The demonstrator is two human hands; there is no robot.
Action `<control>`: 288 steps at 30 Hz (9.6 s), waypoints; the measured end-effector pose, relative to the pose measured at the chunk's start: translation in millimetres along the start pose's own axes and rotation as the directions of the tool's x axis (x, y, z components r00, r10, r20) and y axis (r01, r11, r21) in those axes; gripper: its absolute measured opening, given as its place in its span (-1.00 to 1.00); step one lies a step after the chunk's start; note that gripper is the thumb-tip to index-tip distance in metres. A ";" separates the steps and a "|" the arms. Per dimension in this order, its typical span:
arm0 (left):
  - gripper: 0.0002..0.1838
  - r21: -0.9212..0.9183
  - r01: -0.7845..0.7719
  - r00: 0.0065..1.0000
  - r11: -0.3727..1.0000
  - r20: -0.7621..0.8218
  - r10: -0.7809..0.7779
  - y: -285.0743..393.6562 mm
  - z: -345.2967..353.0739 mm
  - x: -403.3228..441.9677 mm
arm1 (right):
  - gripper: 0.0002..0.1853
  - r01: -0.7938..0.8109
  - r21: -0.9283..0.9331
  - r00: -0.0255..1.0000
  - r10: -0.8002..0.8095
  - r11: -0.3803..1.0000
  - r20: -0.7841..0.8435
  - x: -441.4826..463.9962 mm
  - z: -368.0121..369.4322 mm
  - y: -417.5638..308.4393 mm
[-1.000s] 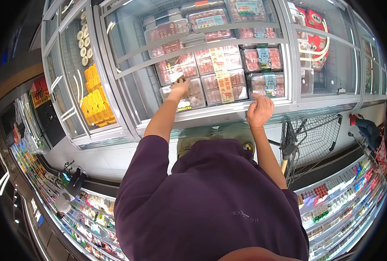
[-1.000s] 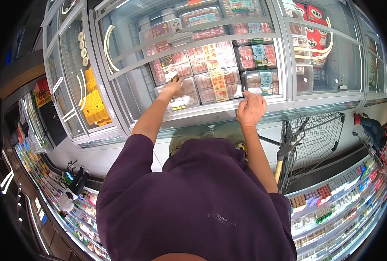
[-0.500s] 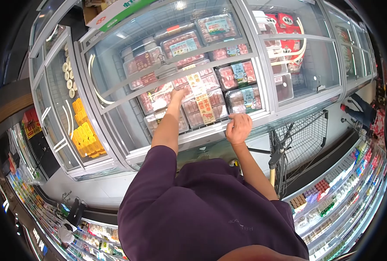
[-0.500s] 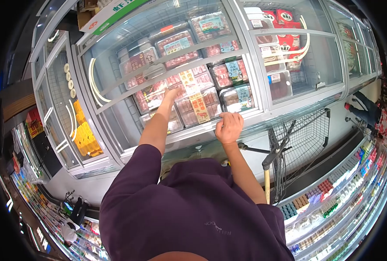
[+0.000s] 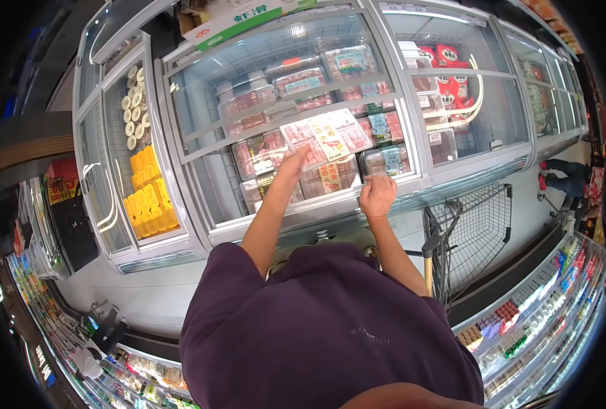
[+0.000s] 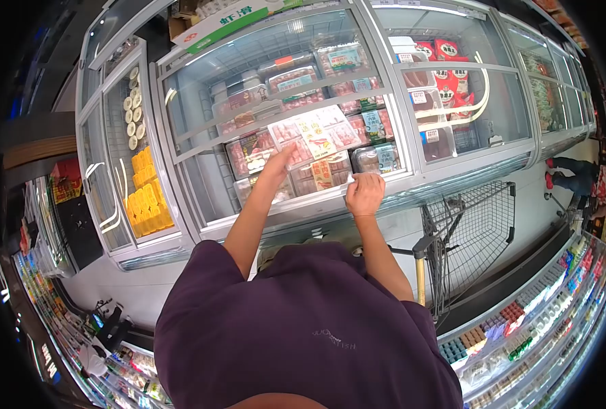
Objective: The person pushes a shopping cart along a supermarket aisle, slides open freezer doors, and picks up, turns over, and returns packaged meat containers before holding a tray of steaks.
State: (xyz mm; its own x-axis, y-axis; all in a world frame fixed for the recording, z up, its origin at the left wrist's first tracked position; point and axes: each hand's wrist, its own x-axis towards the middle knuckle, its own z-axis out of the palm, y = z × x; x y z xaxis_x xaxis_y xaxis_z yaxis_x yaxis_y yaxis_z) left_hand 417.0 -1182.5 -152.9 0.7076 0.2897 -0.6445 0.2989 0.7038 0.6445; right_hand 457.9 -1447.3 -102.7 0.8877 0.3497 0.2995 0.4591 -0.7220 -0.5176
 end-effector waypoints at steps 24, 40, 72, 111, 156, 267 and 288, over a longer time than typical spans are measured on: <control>-0.39 -0.019 -0.528 0.831 0.849 0.198 0.520 166.9 72.5 -381.4 | -0.34 -0.323 0.939 0.939 -0.086 0.118 0.334 40.2 -267.1 -187.6; -0.06 -0.470 -0.406 0.404 0.784 0.677 0.615 131.2 145.0 -393.0 | -0.40 0.058 0.998 0.998 0.034 0.040 -0.059 21.7 -368.2 -177.0; -0.46 -0.492 -0.261 -0.504 -0.830 0.803 -0.318 190.7 311.2 -580.3 | -0.50 -0.082 0.985 0.994 0.052 -0.153 0.091 83.8 -358.3 -57.9; -0.21 0.384 -0.923 0.067 0.005 0.147 0.987 131.1 207.3 -415.3 | -0.48 -0.140 0.877 0.975 0.088 -0.461 0.202 59.2 -316.4 -116.7; -0.15 0.101 -0.839 0.541 0.534 0.055 0.840 70.8 182.1 -427.7 | -0.19 -0.376 0.701 0.926 -0.230 -0.605 0.298 35.1 -286.4 -95.9; -0.51 0.715 -0.368 0.711 0.594 -0.196 0.676 21.4 70.1 -310.9 | -0.65 -0.831 0.362 0.436 -0.092 -0.422 0.895 22.8 -159.6 -61.8; -0.64 0.280 0.087 0.918 0.956 -0.396 0.033 19.1 -62.0 -51.0 | -0.74 0.045 -0.138 0.941 0.004 0.989 0.338 25.0 -7.8 29.2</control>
State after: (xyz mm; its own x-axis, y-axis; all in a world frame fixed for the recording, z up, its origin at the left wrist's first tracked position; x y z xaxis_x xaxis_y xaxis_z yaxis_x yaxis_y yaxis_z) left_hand 346.9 -1143.6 -133.1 0.4056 0.5459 -0.7331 0.5267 0.5160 0.6756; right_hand 493.2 -1464.4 -104.1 0.8491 0.5281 0.0086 0.4896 -0.7810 -0.3877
